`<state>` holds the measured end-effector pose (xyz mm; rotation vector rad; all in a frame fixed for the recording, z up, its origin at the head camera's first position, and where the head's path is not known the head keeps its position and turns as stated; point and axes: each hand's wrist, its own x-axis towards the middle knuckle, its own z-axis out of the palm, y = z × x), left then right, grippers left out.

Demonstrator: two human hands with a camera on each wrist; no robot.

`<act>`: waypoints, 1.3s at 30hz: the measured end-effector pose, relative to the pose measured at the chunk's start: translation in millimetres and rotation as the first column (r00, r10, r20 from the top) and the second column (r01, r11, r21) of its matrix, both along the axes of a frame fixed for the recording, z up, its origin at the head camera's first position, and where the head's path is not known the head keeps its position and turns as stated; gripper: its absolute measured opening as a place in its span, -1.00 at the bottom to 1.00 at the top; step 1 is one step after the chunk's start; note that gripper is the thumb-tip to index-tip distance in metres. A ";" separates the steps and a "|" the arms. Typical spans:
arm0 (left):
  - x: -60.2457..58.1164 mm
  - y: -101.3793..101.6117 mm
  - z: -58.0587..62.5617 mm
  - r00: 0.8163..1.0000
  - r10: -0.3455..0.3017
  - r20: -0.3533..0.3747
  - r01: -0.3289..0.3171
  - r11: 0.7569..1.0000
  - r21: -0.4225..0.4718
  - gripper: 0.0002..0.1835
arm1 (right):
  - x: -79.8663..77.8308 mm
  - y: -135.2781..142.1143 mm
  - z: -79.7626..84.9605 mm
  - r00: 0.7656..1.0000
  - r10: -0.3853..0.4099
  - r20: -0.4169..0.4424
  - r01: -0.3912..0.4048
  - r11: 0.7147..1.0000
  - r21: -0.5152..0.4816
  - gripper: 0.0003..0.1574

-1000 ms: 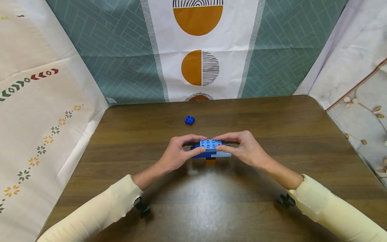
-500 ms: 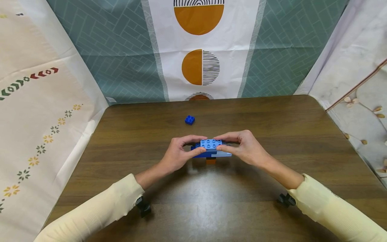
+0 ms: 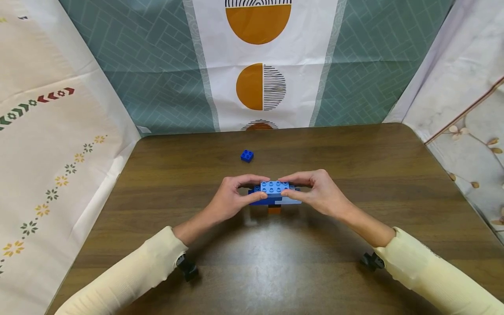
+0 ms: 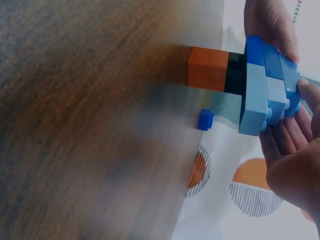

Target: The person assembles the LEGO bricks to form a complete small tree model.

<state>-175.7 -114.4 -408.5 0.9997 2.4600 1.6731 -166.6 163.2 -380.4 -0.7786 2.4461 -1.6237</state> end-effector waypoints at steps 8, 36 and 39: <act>-13.6 -11.4 6.5 0.998 -0.031 0.061 0.034 0.999 -0.036 -0.69 | 1.7 -0.2 1.2 1.000 -0.005 0.022 0.006 1.000 -0.013 -0.60; -114.7 -25.3 -38.9 0.883 0.401 0.244 -0.374 0.915 -0.152 -0.36 | 0.5 -1.9 -1.4 1.000 -0.021 0.011 0.021 1.000 0.010 -0.59; -116.0 -21.7 -42.4 0.892 0.412 0.187 -0.380 0.906 -0.186 -0.37 | 0.9 -1.9 -0.6 1.000 -0.024 0.015 0.024 1.000 0.011 -0.59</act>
